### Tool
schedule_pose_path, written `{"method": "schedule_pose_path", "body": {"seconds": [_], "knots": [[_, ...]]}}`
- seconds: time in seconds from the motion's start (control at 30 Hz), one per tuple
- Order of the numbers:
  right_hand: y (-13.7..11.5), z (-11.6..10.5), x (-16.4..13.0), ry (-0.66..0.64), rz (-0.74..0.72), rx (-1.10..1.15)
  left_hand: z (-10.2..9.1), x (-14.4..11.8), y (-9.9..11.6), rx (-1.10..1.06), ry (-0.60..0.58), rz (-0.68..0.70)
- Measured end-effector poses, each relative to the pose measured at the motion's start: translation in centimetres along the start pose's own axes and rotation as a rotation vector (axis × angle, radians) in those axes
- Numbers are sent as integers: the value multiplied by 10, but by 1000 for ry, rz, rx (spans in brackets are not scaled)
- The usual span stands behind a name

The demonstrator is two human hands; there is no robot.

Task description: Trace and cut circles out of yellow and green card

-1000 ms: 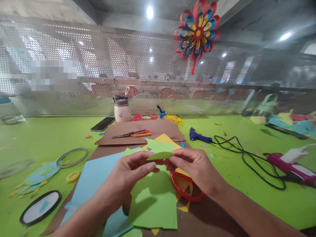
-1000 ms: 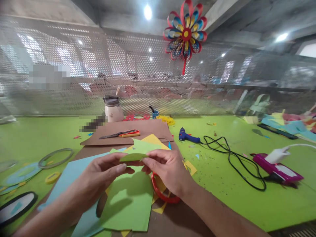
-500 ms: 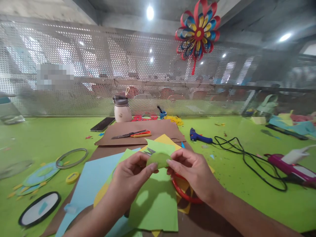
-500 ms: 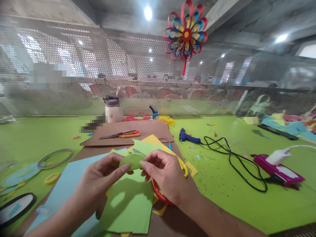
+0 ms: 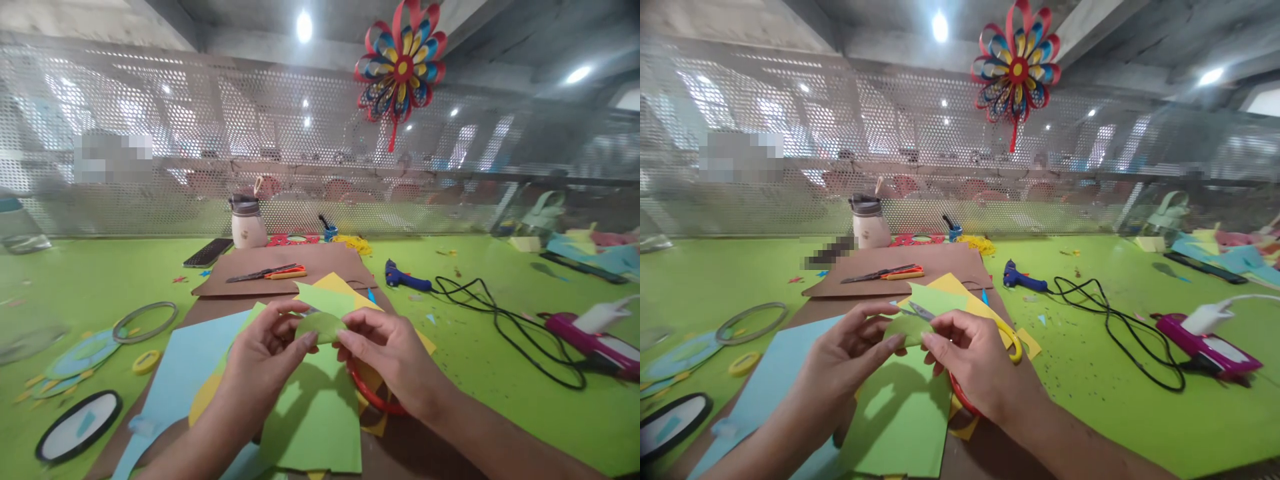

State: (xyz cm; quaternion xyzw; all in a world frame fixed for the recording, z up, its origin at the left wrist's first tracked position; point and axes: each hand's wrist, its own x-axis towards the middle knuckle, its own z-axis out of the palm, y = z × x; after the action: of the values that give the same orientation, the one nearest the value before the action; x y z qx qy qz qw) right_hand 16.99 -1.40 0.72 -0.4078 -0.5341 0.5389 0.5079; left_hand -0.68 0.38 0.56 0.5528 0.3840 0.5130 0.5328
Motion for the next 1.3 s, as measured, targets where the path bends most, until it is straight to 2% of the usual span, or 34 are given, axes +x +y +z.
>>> {"method": "schedule_pose_path", "body": {"seconds": [0.37,0.7,0.93,1.03,1.3], "knots": [[4,3,0,48,2,-18,2,1,-2,-38,10,2],[8,2,-1,65,-32,-83,5,0,4,-44,43,-67],[7,-1,-1,40,-71,-170,2,-2,5,-21,-128,-178],[8,-2,-1,36,-68,-188,1,-2,5,-12,-146,-221],[5,-4,-3,16,-16,-142,0,0,0,-10,-132,-184]]}}
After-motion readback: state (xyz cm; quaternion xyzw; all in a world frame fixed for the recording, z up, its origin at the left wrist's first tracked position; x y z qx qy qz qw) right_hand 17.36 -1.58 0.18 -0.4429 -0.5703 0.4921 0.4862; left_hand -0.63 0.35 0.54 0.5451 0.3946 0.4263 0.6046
